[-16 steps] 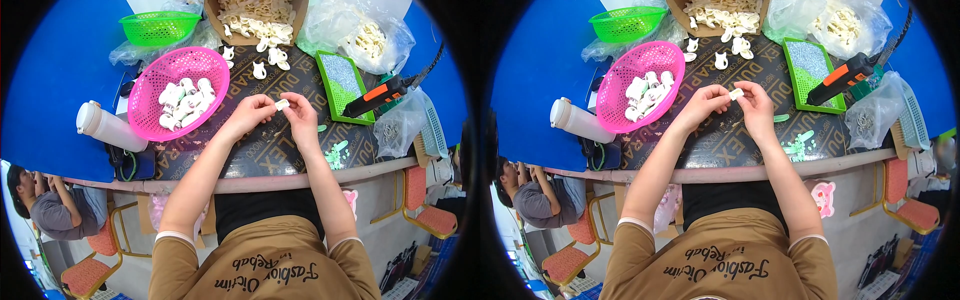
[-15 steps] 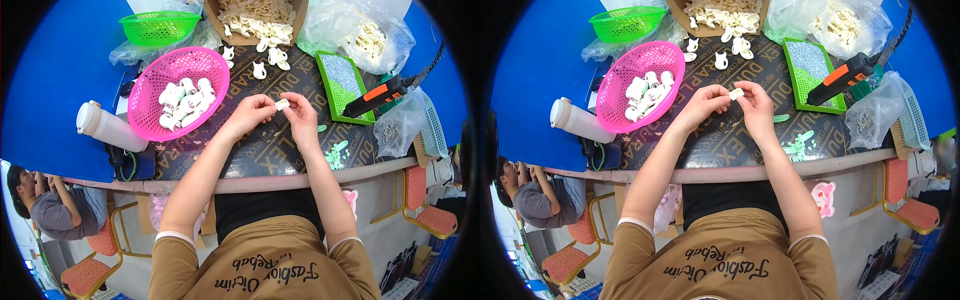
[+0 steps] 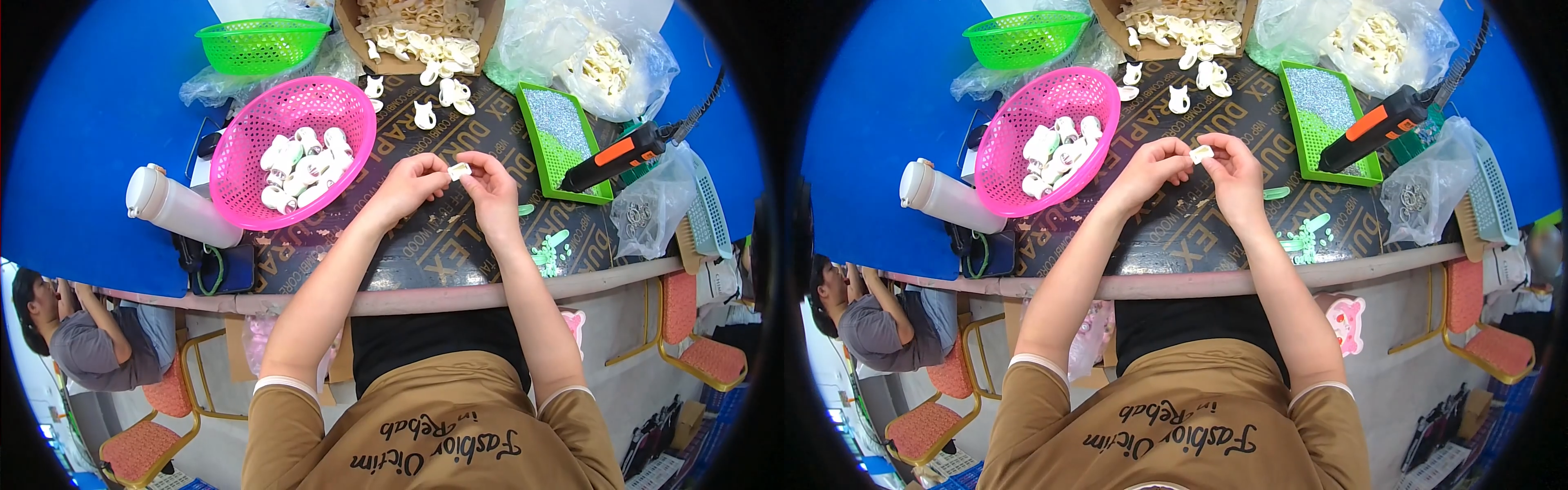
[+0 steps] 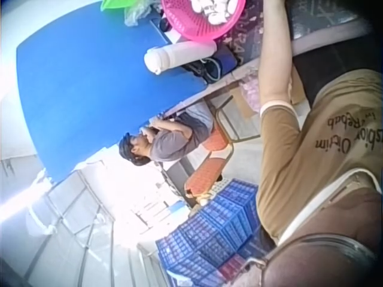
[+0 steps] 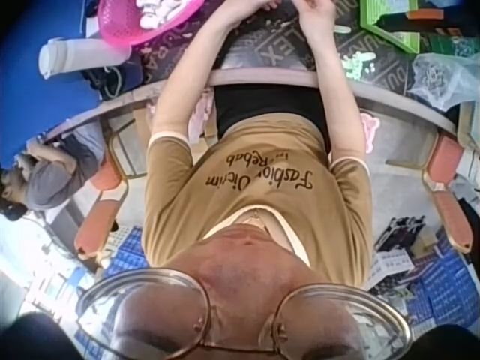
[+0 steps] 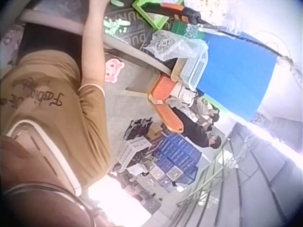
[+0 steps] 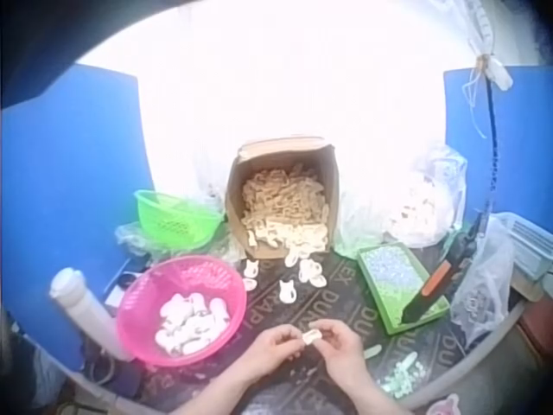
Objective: Assembling small plastic toy components and attaching metal rings to create keychains using a glue gun.
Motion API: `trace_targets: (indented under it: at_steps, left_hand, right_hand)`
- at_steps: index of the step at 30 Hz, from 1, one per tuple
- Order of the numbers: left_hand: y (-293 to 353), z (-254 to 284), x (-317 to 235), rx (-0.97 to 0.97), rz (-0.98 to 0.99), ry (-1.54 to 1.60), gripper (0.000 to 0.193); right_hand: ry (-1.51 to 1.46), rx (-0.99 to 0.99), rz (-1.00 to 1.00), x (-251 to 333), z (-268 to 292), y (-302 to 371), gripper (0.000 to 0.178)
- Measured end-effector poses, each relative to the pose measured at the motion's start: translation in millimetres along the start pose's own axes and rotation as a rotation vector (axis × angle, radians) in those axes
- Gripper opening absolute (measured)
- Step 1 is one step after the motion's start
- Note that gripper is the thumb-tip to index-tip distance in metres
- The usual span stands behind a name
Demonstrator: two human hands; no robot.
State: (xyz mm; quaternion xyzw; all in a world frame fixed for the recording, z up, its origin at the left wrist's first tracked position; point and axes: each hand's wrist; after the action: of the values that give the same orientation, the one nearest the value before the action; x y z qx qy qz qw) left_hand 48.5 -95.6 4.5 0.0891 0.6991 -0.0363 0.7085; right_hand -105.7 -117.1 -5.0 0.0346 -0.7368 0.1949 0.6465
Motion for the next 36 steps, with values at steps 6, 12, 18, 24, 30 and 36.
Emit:
trace_targets:
  at_steps: [6, 12, 18, 24, 30, 36]
  left_hand:
    - [-1.8, 1.7, 2.1, 0.008, -0.013, -0.028, 0.009]
    - [-1.9, -1.1, 2.8, 0.005, -0.013, 0.061, 0.008]
    - [-1.4, -3.6, 1.4, -0.022, -0.054, -0.099, 0.015]
    - [-2.1, -0.1, 2.8, -0.014, -0.013, -0.071, 0.027]
    - [3.8, -11.0, -8.1, -0.157, -0.113, -0.183, 0.033]
    - [1.5, -7.8, 2.0, -0.035, -0.117, -0.225, 0.027]
  right_hand:
    - [0.01, 0.004, -0.007, 1.1, -0.5, -0.5, 0.025]
    - [-0.029, -0.006, 0.003, 0.1, 0.1, 0.5, 0.028]
    - [0.001, -0.007, -0.008, 3.4, 1.3, 2.1, 0.028]
    - [-0.046, 0.001, 0.002, 3.7, -1.4, 3.5, 0.023]
    - [0.084, -0.052, 0.027, 1.3, -2.1, 4.4, 0.018]
    - [0.127, -0.03, -0.185, 8.7, 3.1, -2.5, 0.012]
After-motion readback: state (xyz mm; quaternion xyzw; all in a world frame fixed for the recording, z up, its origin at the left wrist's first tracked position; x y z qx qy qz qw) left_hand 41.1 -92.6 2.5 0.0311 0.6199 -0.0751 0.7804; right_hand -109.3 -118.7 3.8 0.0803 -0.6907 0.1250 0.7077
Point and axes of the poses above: each hand's wrist, its own y-axis away from the middle knuckle, its own z-axis out of the back of the hand, x = y × z, and after that the axes turned 2 degrees about x, right-handed
